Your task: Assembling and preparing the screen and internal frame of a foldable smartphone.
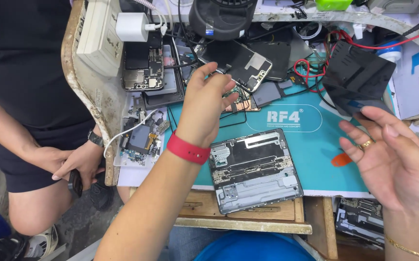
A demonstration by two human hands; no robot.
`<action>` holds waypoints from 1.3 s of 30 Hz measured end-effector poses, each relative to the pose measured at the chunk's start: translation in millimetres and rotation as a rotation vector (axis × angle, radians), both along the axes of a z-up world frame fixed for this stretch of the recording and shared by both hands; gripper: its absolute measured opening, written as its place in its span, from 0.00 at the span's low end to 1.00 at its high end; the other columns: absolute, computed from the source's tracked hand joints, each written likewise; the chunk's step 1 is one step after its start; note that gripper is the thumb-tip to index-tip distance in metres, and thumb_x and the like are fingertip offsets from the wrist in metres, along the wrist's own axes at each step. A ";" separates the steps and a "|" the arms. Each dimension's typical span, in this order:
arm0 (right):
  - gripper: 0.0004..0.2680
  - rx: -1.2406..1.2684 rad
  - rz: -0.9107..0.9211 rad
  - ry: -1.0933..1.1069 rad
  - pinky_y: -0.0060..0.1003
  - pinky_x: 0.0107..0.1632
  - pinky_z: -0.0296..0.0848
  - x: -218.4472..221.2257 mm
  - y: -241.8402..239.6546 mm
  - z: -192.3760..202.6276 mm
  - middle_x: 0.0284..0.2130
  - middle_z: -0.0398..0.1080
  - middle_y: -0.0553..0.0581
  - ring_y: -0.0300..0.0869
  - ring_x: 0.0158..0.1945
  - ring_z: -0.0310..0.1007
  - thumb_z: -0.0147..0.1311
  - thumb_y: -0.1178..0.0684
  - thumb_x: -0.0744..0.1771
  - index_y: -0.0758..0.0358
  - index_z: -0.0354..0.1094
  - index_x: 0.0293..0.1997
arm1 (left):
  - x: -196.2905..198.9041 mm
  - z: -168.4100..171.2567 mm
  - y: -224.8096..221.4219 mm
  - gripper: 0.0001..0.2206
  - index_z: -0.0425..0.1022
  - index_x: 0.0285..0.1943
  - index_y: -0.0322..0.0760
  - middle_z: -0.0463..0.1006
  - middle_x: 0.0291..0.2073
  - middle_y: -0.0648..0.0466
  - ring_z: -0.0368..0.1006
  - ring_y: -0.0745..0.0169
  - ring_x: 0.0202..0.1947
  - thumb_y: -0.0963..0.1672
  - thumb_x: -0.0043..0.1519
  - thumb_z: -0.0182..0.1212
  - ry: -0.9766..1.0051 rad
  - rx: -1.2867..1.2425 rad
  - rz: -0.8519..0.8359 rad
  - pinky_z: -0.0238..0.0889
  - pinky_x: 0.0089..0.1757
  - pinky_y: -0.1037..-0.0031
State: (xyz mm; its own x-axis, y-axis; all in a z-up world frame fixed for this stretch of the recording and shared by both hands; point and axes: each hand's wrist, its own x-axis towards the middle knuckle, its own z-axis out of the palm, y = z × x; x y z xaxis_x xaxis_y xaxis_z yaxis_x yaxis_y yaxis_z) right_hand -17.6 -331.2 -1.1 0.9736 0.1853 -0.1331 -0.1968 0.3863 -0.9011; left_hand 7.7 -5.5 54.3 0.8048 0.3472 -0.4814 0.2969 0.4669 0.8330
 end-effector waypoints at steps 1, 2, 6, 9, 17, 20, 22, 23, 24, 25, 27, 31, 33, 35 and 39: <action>0.16 0.004 0.003 -0.001 0.45 0.59 0.74 -0.4 -4.0 -2.8 0.55 0.74 0.56 0.56 0.64 0.73 0.50 0.51 0.70 0.61 0.67 0.66 | 5.1 -2.1 1.6 0.29 0.63 0.70 0.34 0.70 0.52 0.46 0.73 0.56 0.51 0.43 0.55 0.53 -0.001 0.004 0.003 0.74 0.46 0.68; 0.17 -0.006 0.024 -0.005 0.47 0.60 0.72 -1.9 -8.7 -5.4 0.57 0.72 0.60 0.58 0.65 0.71 0.49 0.50 0.70 0.62 0.65 0.68 | 10.0 -4.5 2.4 0.31 0.60 0.72 0.33 0.69 0.53 0.46 0.73 0.55 0.49 0.43 0.55 0.55 -0.023 -0.065 0.030 0.73 0.45 0.68; 0.18 -0.027 0.042 -0.018 0.53 0.62 0.71 -7.9 -22.4 -15.5 0.59 0.69 0.66 0.62 0.67 0.69 0.44 0.52 0.71 0.66 0.62 0.69 | 21.5 -7.6 2.4 0.19 0.60 0.56 0.38 0.69 0.45 0.45 0.73 0.53 0.43 0.40 0.56 0.58 -0.092 -0.310 0.144 0.69 0.41 0.68; 0.17 0.020 0.097 -0.088 0.57 0.58 0.75 -11.5 -25.3 -18.3 0.54 0.72 0.70 0.61 0.64 0.71 0.46 0.53 0.71 0.67 0.63 0.69 | 30.0 -11.7 -0.4 0.11 0.65 0.45 0.35 0.67 0.48 0.44 0.73 0.57 0.39 0.42 0.56 0.57 -0.095 -0.297 0.185 0.70 0.38 0.71; 0.18 0.024 0.095 -0.147 0.55 0.65 0.73 -18.6 -35.5 -23.7 0.54 0.73 0.69 0.56 0.60 0.74 0.47 0.53 0.71 0.70 0.62 0.70 | 37.4 -3.2 -13.3 0.15 0.68 0.51 0.31 0.66 0.55 0.49 0.68 0.53 0.48 0.41 0.55 0.56 -0.003 -0.292 0.299 0.72 0.46 0.65; 0.18 0.022 0.097 -0.151 0.55 0.65 0.73 -17.3 -39.9 -26.2 0.54 0.73 0.69 0.57 0.59 0.74 0.47 0.53 0.71 0.69 0.62 0.69 | 40.0 0.0 -17.3 0.16 0.70 0.51 0.30 0.66 0.57 0.49 0.70 0.51 0.49 0.41 0.55 0.57 0.009 -0.302 0.304 0.73 0.45 0.66; 0.18 0.009 0.095 -0.142 0.55 0.65 0.72 -16.7 -43.4 -28.2 0.54 0.72 0.72 0.58 0.59 0.73 0.47 0.53 0.71 0.69 0.62 0.69 | 39.9 3.8 -19.1 0.17 0.71 0.52 0.28 0.65 0.58 0.49 0.71 0.52 0.48 0.41 0.54 0.57 0.033 -0.276 0.318 0.74 0.43 0.67; 0.17 0.010 0.113 -0.168 0.55 0.66 0.73 -16.5 -45.3 -29.3 0.53 0.73 0.72 0.58 0.59 0.75 0.47 0.53 0.71 0.68 0.62 0.69 | 38.9 5.9 -19.7 0.19 0.69 0.55 0.30 0.66 0.57 0.50 0.70 0.54 0.50 0.43 0.54 0.56 0.062 -0.217 0.272 0.73 0.42 0.68; 0.17 0.011 0.130 -0.196 0.54 0.66 0.74 -16.2 -47.2 -30.6 0.51 0.74 0.71 0.58 0.58 0.76 0.47 0.53 0.72 0.68 0.63 0.70 | 38.4 8.2 -20.5 0.22 0.67 0.58 0.33 0.66 0.56 0.51 0.69 0.57 0.52 0.44 0.53 0.55 0.089 -0.157 0.224 0.72 0.42 0.68; 0.17 0.012 0.130 -0.197 0.54 0.66 0.74 -15.8 -48.2 -31.9 0.51 0.74 0.71 0.58 0.58 0.76 0.47 0.53 0.72 0.68 0.63 0.70 | 38.2 8.2 -18.9 0.22 0.67 0.58 0.33 0.66 0.56 0.51 0.69 0.57 0.52 0.44 0.53 0.55 0.088 -0.156 0.224 0.72 0.42 0.68; 0.17 -0.039 0.087 -0.176 0.56 0.66 0.74 -17.6 -51.9 -34.0 0.61 0.70 0.72 0.63 0.62 0.73 0.44 0.54 0.71 0.70 0.61 0.68 | 37.2 6.8 -17.4 0.15 0.68 0.49 0.35 0.67 0.48 0.52 0.70 0.58 0.46 0.43 0.54 0.57 0.099 -0.099 0.210 0.72 0.37 0.71; 0.17 -0.060 0.095 -0.192 0.58 0.66 0.76 -19.3 -59.7 -41.5 0.56 0.72 0.68 0.57 0.61 0.74 0.45 0.54 0.71 0.71 0.61 0.69 | 30.8 12.3 -8.9 0.19 0.68 0.54 0.29 0.67 0.54 0.48 0.72 0.53 0.48 0.42 0.55 0.57 0.106 -0.105 0.101 0.74 0.42 0.69; 0.16 -0.062 0.088 -0.210 0.57 0.66 0.78 -19.8 -62.1 -45.1 0.58 0.72 0.66 0.56 0.61 0.75 0.45 0.54 0.71 0.71 0.64 0.66 | 28.4 12.7 -4.0 0.14 0.68 0.50 0.32 0.67 0.44 0.47 0.71 0.56 0.42 0.42 0.57 0.58 0.098 -0.145 0.065 0.71 0.39 0.71; 0.16 -0.049 0.092 -0.218 0.57 0.66 0.77 -19.6 -61.7 -44.9 0.60 0.72 0.68 0.58 0.61 0.75 0.46 0.53 0.71 0.70 0.64 0.65 | 28.1 14.5 -1.1 0.13 0.69 0.49 0.31 0.66 0.40 0.48 0.71 0.56 0.42 0.43 0.57 0.58 0.107 -0.132 0.035 0.73 0.40 0.70; 0.16 -0.033 0.086 -0.223 0.54 0.65 0.77 -20.1 -64.3 -49.0 0.57 0.73 0.69 0.59 0.62 0.76 0.47 0.53 0.71 0.72 0.64 0.65 | 25.6 15.4 4.5 0.16 0.71 0.51 0.30 0.70 0.47 0.44 0.71 0.53 0.47 0.43 0.55 0.58 0.112 -0.110 -0.039 0.74 0.44 0.69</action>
State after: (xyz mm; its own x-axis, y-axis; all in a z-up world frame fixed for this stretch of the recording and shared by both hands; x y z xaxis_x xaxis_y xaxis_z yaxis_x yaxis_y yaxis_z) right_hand -37.6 -395.5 -50.1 0.9604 0.2679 0.0765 -0.0219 0.3465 -0.9378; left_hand 33.2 -1.0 69.6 0.7560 0.2571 -0.6020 0.4044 0.5397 0.7384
